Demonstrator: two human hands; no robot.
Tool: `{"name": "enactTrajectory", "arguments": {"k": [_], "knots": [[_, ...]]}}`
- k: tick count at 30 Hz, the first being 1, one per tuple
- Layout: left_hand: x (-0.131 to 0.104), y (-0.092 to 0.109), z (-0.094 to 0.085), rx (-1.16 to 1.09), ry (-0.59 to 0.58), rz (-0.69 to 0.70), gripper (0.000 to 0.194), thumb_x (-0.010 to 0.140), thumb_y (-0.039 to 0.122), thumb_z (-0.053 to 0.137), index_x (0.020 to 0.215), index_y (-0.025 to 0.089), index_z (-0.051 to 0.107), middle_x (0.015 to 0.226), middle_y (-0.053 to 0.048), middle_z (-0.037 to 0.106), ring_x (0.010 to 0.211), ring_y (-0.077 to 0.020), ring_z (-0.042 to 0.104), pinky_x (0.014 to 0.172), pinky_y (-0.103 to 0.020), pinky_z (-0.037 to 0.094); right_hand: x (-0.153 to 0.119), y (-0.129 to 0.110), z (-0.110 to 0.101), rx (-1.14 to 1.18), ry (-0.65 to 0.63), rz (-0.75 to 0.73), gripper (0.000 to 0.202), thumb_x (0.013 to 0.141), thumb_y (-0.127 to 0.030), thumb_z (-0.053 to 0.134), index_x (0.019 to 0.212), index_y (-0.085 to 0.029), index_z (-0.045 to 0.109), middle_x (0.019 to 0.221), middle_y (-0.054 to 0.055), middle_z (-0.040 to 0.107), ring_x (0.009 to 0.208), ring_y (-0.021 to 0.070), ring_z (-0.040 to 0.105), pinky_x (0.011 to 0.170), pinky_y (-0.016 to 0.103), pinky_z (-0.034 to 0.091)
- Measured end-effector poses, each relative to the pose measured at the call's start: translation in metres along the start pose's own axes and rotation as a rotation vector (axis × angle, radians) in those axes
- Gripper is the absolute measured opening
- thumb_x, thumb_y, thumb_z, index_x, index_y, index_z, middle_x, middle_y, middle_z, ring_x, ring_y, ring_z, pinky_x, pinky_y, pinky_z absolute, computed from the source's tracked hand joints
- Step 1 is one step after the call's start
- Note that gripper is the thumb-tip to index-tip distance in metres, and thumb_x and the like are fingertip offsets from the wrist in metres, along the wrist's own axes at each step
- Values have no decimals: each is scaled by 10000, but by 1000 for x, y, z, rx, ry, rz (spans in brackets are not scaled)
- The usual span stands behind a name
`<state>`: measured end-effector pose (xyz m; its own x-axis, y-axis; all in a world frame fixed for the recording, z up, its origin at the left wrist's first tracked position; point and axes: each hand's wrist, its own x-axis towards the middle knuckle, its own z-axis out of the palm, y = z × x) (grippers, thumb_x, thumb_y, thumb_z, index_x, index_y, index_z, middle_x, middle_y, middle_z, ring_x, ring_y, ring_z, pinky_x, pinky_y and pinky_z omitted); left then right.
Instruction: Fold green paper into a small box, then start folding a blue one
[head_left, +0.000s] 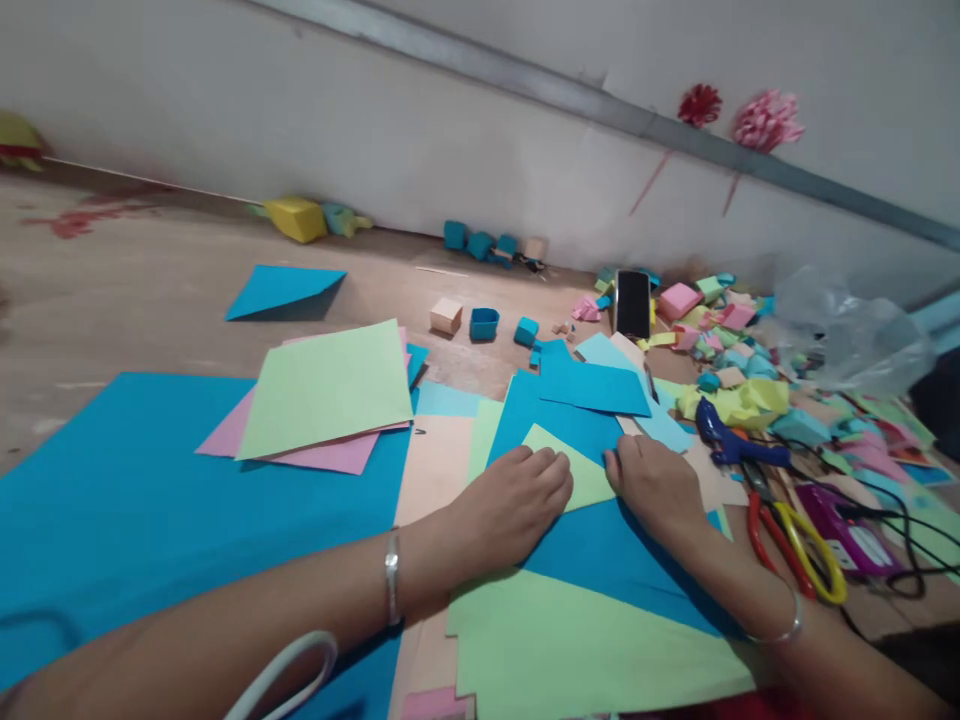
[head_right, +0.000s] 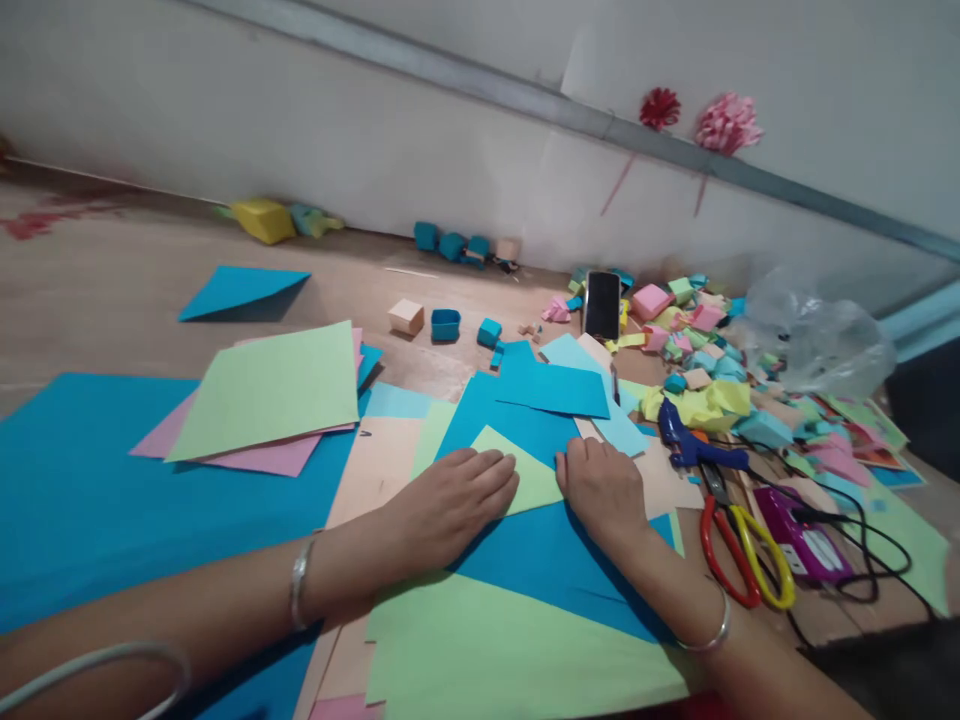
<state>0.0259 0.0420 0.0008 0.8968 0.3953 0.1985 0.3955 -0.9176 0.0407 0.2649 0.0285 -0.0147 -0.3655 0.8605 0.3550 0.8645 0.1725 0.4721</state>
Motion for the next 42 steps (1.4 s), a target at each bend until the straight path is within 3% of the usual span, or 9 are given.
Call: {"name": "enactTrajectory", "arguments": {"k": [6,11,15,22,26,30,36,40,42], "knots": [[1,-5,6,-65,13,14,368,924,157,434,1292,152,450,1271,-159,511,1120,-297,468,875,-421,393,-8,23,-18,-55,-39,38,269,920,-119,409,712,-153,575,629,47,511,605,153,428,553,315,182],[4,-8,5,-70,14,12,354,936,188,449,1290,188,460,1283,-143,509,1121,-298,470,871,-425,392,-25,4,-41,66,-48,-138,357,904,-80,425,1180,-221,602,634,13,539,585,155,470,545,317,191],[6,-8,4,-66,-16,7,350,945,197,454,1295,196,455,1292,-142,504,1155,-299,454,877,-419,387,-44,-8,-53,4,-167,-163,484,840,-2,435,1279,-164,559,604,26,552,533,169,500,512,317,210],[5,-8,5,-102,8,31,335,938,190,482,1273,218,475,1276,-125,521,1122,-280,479,853,-392,383,-53,6,-59,-8,-294,-120,470,815,16,426,1227,-122,607,620,49,577,535,185,539,492,300,272],[5,-9,6,-100,8,32,323,950,192,468,1271,223,479,1284,-120,523,1144,-281,469,855,-392,379,-47,17,-45,251,-243,38,316,919,-141,424,1170,-135,615,782,75,602,705,187,567,574,281,363],[7,-12,8,-118,-4,29,286,972,215,433,1252,209,494,1293,-118,528,1140,-280,481,852,-398,391,-39,21,-36,514,-236,49,304,947,-204,418,1195,-138,581,988,113,607,903,190,576,708,266,432],[5,-9,0,-245,15,-32,418,914,521,504,1066,140,584,1227,-142,576,1120,-303,509,883,-434,430,-36,19,-37,398,-75,-28,263,924,-112,426,964,-159,681,972,100,672,907,200,595,742,300,417],[3,-5,-23,-184,-4,-115,142,902,202,525,890,128,646,935,-110,667,875,-244,594,758,-373,462,-29,29,-52,406,14,7,249,908,-147,460,1010,-162,686,1046,122,683,970,232,605,801,344,432],[2,-11,-40,-257,20,-231,196,902,201,505,842,139,681,823,-92,674,761,-216,602,648,-322,451,-22,37,-64,556,39,90,225,910,-206,473,980,-168,684,1023,119,687,960,229,612,829,349,444]]}}
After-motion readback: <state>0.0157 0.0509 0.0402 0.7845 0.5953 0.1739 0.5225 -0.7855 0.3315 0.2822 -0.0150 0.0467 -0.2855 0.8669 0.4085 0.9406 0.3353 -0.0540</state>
